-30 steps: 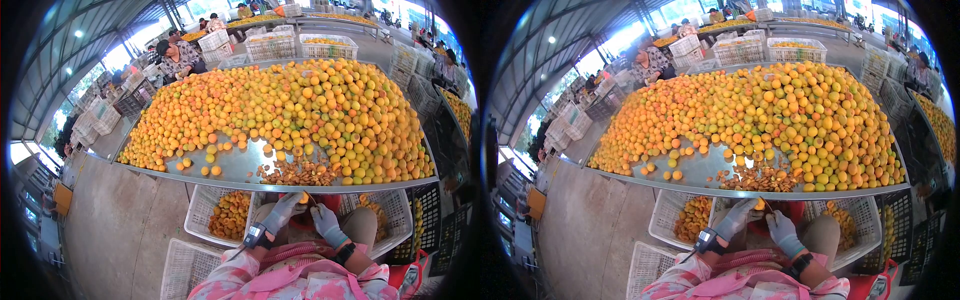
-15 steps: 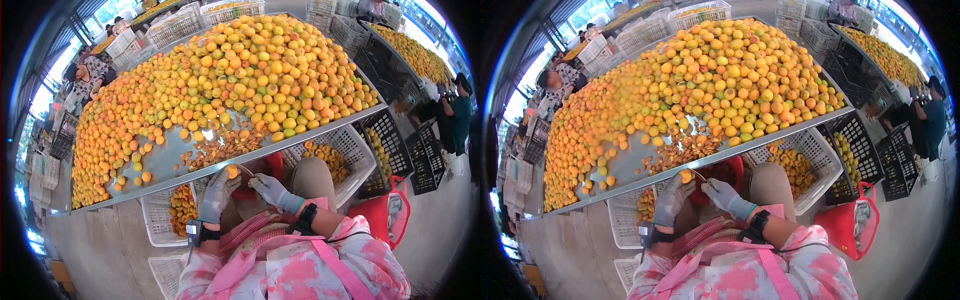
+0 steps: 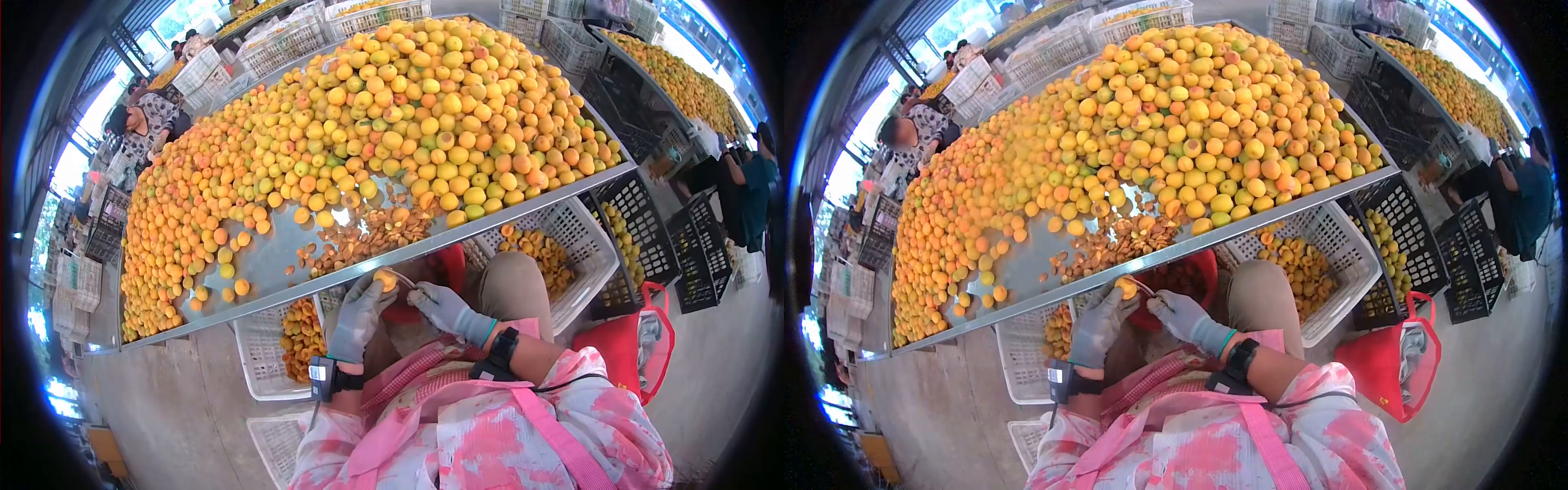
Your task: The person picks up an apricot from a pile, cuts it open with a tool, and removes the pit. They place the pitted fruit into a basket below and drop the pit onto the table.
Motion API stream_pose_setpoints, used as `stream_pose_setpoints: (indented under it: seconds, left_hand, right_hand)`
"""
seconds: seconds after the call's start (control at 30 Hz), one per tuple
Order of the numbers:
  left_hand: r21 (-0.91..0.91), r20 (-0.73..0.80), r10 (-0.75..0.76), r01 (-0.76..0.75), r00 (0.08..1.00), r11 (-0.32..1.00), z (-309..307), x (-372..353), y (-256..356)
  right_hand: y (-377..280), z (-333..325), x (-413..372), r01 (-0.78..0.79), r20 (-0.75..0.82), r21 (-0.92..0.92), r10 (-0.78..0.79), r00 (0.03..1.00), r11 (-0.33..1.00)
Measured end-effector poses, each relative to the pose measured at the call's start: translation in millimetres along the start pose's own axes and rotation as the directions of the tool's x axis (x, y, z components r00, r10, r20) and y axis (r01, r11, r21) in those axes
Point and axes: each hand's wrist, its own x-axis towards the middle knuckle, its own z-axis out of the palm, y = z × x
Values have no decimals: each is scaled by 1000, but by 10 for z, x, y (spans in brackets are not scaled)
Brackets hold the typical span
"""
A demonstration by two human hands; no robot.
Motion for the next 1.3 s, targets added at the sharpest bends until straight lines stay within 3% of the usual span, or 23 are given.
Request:
stream_pose_setpoints:
  seconds: [0.13, 0.3, 0.63, 0.7, 0.9, 1.07, 1.17, 1.3]
  left_hand:
    - [22, -6, 12, -12, 1000, 1000, -65, 60, -79]
    - [34, 4, 27, -27, 1000, 999, -40, 36, -49]
    - [86, -19, 38, -36, 999, 996, -22, 45, -88]
    - [102, -32, 41, -38, 999, 994, 4, 30, -69]
    - [57, -60, 59, -56, 996, 997, 25, 28, -62]
    - [290, -85, 202, -170, 976, 942, -5, 100, -197]
    - [310, -81, 229, -194, 970, 931, -68, 140, -261]
    - [126, -111, 164, -150, 980, 981, 69, 14, -125]
  right_hand:
    - [61, -6, 30, -43, -29, -108, 40, 999, 993]
    - [47, 20, -13, 79, -27, -59, -81, 996, 995]
    - [110, 35, 9, 18, -81, -261, -41, 996, 965]
    - [33, 44, -26, 61, -110, -464, -126, 986, 884]
    - [-213, 47, -61, -22, -80, -725, -51, 995, 689]
    - [-233, 47, -71, -68, -95, -765, -7, 995, 641]
    - [-229, 37, -75, -45, -79, -764, -25, 997, 643]
    - [-260, 48, -90, -9, -69, -762, -68, 995, 648]
